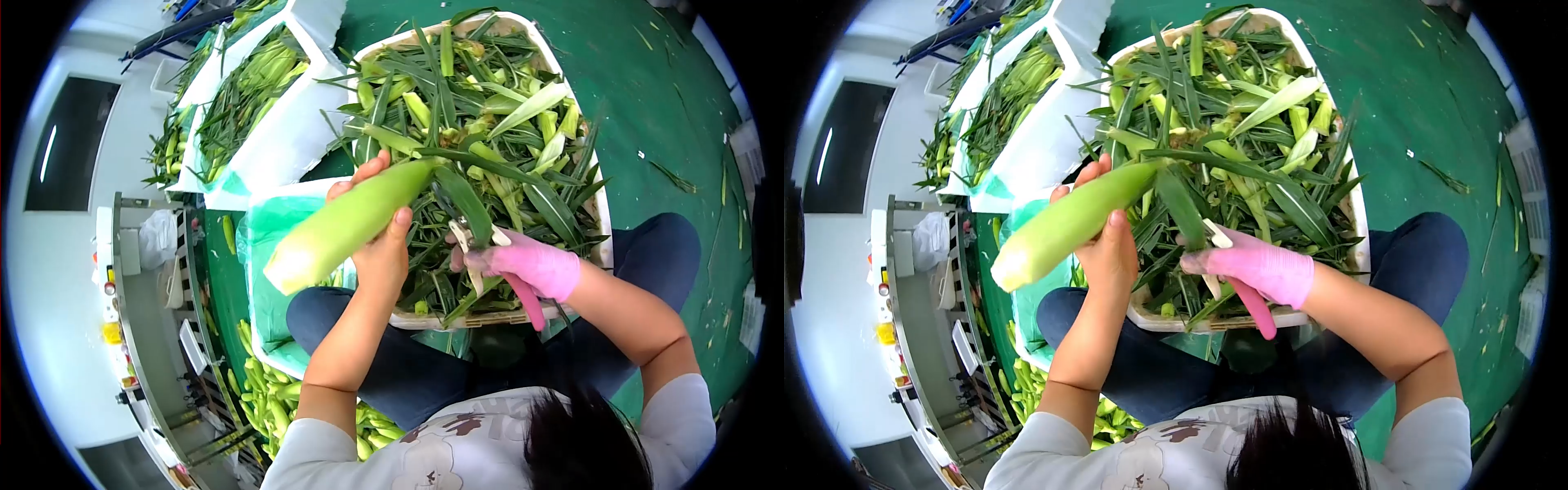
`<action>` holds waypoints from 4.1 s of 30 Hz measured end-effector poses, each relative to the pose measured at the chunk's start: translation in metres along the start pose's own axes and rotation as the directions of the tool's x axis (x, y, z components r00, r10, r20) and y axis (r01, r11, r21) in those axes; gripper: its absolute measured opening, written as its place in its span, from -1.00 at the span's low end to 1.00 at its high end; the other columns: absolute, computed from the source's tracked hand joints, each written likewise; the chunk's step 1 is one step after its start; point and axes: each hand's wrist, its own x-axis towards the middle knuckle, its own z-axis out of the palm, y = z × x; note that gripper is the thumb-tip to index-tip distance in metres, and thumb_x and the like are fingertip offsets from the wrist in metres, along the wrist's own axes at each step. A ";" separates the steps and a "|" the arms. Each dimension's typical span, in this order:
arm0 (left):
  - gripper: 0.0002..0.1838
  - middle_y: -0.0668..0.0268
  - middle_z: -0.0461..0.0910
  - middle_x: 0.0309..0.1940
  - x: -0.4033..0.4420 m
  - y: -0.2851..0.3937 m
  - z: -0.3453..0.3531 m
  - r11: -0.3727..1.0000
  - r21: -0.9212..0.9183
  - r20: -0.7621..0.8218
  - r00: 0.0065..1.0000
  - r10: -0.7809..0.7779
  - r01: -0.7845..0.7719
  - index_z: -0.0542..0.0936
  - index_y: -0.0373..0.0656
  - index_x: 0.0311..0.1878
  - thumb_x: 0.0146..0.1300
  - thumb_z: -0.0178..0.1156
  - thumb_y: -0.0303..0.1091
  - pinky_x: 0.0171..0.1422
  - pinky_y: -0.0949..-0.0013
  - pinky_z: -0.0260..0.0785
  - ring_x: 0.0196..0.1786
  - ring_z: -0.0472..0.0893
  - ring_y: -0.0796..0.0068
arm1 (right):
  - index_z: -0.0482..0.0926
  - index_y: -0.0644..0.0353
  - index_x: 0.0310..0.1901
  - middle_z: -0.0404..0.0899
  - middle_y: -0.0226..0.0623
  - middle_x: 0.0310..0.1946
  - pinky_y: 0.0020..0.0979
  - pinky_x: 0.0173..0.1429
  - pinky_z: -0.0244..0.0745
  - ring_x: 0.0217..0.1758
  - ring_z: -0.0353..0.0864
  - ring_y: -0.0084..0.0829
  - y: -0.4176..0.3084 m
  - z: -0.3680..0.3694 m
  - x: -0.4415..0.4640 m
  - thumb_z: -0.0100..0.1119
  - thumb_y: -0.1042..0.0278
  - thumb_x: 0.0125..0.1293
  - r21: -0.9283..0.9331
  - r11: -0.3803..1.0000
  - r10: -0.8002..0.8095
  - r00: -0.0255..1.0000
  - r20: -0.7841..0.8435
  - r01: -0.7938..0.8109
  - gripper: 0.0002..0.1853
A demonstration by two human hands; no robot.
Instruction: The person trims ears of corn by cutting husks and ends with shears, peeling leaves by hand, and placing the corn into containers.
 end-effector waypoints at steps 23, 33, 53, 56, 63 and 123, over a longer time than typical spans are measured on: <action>-0.45 0.19 0.54 0.23 0.003 0.004 -0.021 0.269 -0.928 -0.037 0.657 -0.753 0.256 0.49 -0.17 0.26 0.35 0.30 -0.04 0.24 0.33 0.62 0.31 0.52 0.21 | 0.43 0.23 0.11 0.51 -0.33 -0.38 -0.36 -0.12 0.51 -0.29 0.54 -0.44 -0.022 -0.017 -0.003 0.13 0.30 0.35 0.274 0.894 -0.227 0.886 -0.406 0.354 -0.65; -0.43 0.18 0.51 0.31 -0.020 0.001 0.001 0.149 -0.872 0.167 0.570 -0.805 0.466 0.49 -0.13 0.28 0.33 0.31 0.00 0.36 0.21 0.51 0.34 0.52 0.20 | 0.50 0.27 -0.02 0.64 -0.32 -0.32 -0.51 -0.27 0.50 -0.34 0.53 -0.58 -0.035 0.012 -0.009 0.25 0.36 0.25 -0.045 0.969 -0.241 0.878 -0.415 0.245 -0.70; -0.49 0.30 0.54 -0.64 -0.028 0.017 0.024 0.643 0.370 0.048 0.677 -0.734 0.670 0.53 -0.21 -0.44 0.56 -0.03 -0.03 -0.48 0.47 0.32 -0.60 0.50 0.54 | 0.48 0.21 0.10 0.54 -0.37 -0.40 -0.46 -0.32 0.53 -0.36 0.55 -0.54 -0.031 0.017 -0.016 0.07 0.46 0.28 -0.090 0.914 -0.389 0.791 -0.472 0.395 -0.66; -0.54 0.39 0.48 -0.64 -0.019 0.030 0.030 0.820 0.439 0.079 0.893 -0.444 0.368 0.42 -0.22 -0.52 0.49 0.12 -0.13 -0.47 0.50 0.21 -0.57 0.39 0.66 | 0.48 0.22 0.07 0.55 -0.36 -0.38 -0.43 -0.23 0.53 -0.35 0.55 -0.55 -0.027 0.029 -0.009 0.08 0.52 0.25 -0.162 0.921 -0.383 0.748 -0.541 0.354 -0.67; -0.55 0.40 0.37 -0.64 -0.014 0.038 0.030 0.793 0.439 0.064 0.866 -0.495 0.421 0.36 -0.18 -0.47 0.52 0.10 -0.11 -0.47 0.44 0.23 -0.61 0.36 0.50 | 0.45 0.20 0.08 0.53 -0.36 -0.40 -0.53 -0.34 0.51 -0.36 0.55 -0.58 -0.040 0.028 -0.009 0.06 0.43 0.28 -0.162 0.966 -0.251 0.873 -0.418 0.200 -0.68; -0.23 0.19 0.51 0.25 -0.232 -0.005 -0.365 0.718 0.049 -0.727 0.518 -0.451 0.694 0.30 -0.17 0.49 0.31 0.36 -0.10 0.28 0.29 0.39 0.20 0.52 0.38 | 0.32 0.32 0.39 0.52 -0.27 0.12 -0.28 0.35 0.33 0.13 0.51 -0.35 0.046 0.022 0.005 0.13 0.35 0.35 -0.392 0.910 -0.326 0.820 -0.471 0.136 -0.41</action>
